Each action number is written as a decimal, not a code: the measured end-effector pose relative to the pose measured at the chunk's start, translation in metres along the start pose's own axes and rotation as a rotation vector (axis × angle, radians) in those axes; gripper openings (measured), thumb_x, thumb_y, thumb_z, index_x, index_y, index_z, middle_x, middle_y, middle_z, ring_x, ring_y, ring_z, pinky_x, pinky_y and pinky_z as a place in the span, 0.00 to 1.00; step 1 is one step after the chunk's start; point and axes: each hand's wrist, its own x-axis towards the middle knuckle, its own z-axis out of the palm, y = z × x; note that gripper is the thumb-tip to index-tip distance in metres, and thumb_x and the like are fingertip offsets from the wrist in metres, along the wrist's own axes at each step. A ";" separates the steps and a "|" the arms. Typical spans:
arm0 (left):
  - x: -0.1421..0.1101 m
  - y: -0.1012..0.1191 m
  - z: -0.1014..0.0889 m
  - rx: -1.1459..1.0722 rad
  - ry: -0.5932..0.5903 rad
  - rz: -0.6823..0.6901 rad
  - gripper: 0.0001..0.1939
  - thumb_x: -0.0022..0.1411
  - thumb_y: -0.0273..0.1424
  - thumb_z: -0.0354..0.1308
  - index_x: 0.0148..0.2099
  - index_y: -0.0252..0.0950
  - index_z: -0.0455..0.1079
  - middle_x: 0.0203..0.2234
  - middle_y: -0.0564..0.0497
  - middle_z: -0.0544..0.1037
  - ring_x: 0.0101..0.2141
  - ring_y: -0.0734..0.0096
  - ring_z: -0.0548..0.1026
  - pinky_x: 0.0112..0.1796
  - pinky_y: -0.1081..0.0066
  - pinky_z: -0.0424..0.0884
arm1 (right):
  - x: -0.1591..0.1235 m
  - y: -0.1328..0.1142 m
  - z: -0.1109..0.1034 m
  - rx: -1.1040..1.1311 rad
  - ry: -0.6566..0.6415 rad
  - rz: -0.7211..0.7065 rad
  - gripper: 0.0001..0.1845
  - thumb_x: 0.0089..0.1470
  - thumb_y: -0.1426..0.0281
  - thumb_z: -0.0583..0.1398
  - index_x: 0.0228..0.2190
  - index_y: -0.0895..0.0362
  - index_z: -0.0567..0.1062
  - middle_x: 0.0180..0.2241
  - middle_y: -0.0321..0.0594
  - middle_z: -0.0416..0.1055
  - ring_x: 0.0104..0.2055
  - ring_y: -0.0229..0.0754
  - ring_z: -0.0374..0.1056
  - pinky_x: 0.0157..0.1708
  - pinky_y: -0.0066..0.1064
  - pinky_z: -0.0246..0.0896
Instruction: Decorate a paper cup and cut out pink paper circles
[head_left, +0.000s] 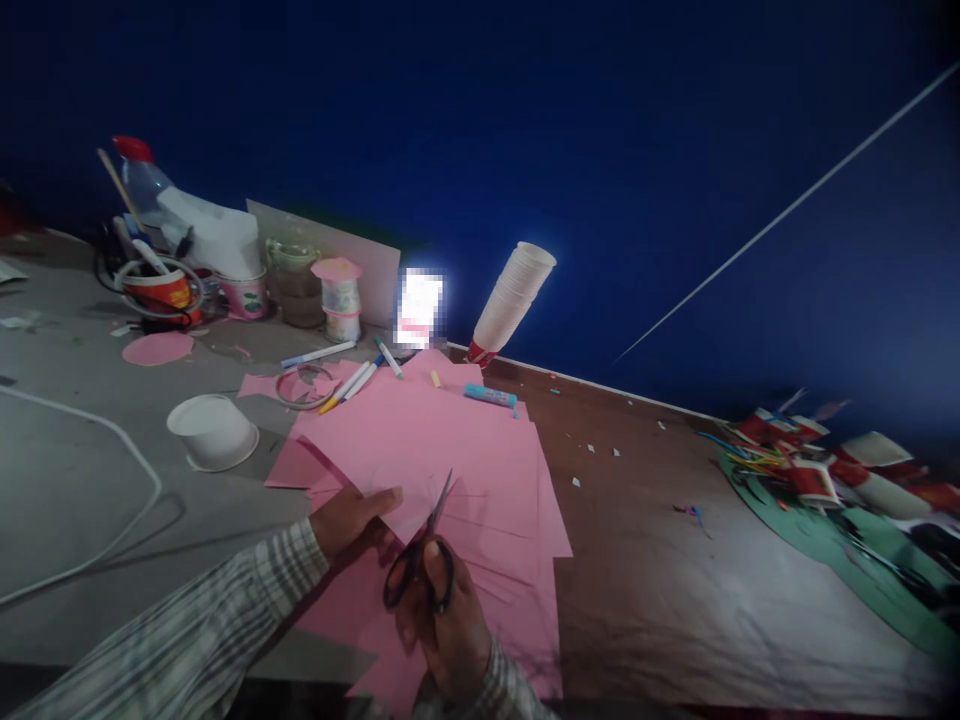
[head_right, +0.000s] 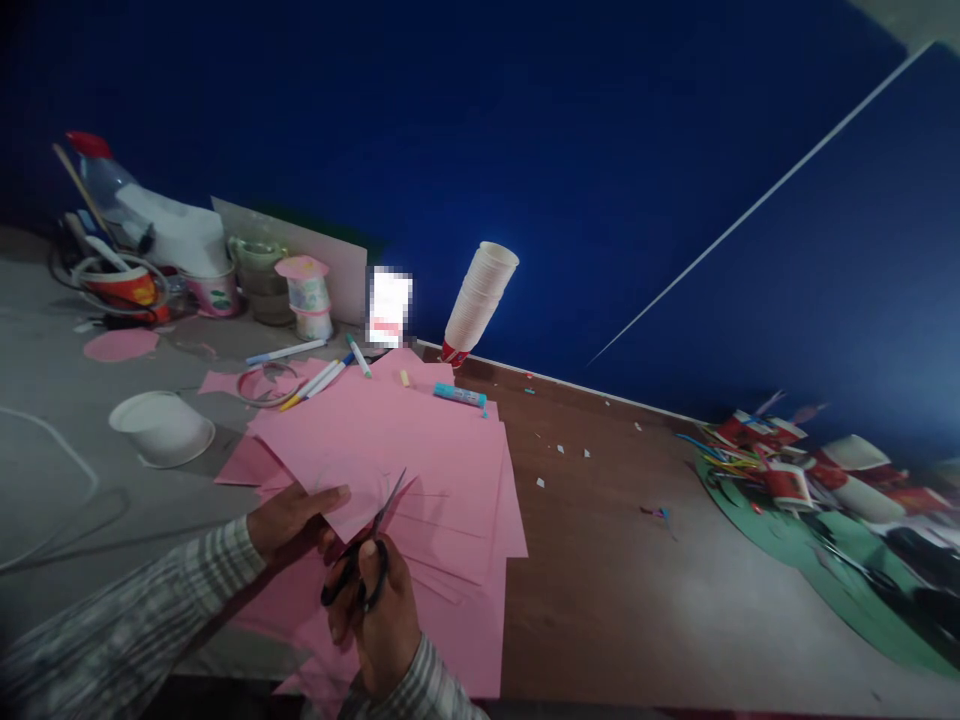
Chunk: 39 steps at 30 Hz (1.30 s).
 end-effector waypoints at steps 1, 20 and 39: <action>0.000 0.000 0.000 0.002 0.004 0.000 0.20 0.61 0.28 0.46 0.23 0.26 0.72 0.09 0.60 0.67 0.12 0.84 0.67 0.25 0.78 0.59 | 0.000 0.000 0.000 -0.002 -0.002 0.001 0.27 0.45 0.45 0.62 0.26 0.58 0.72 0.20 0.35 0.73 0.08 0.27 0.57 0.07 0.17 0.47; 0.006 -0.017 -0.005 -0.042 0.012 0.028 0.24 0.45 0.49 0.66 0.21 0.31 0.70 0.09 0.53 0.68 0.12 0.75 0.63 0.15 0.73 0.61 | 0.000 0.004 -0.003 -0.053 -0.019 -0.028 0.27 0.50 0.46 0.59 0.28 0.59 0.73 0.20 0.35 0.73 0.08 0.26 0.55 0.06 0.17 0.44; 0.003 -0.013 -0.007 -0.012 -0.031 0.025 0.17 0.53 0.41 0.60 0.21 0.33 0.71 0.09 0.55 0.68 0.13 0.75 0.65 0.18 0.73 0.62 | -0.002 0.002 -0.003 -0.150 -0.021 -0.040 0.26 0.52 0.46 0.58 0.27 0.58 0.72 0.19 0.33 0.70 0.07 0.24 0.50 0.06 0.17 0.41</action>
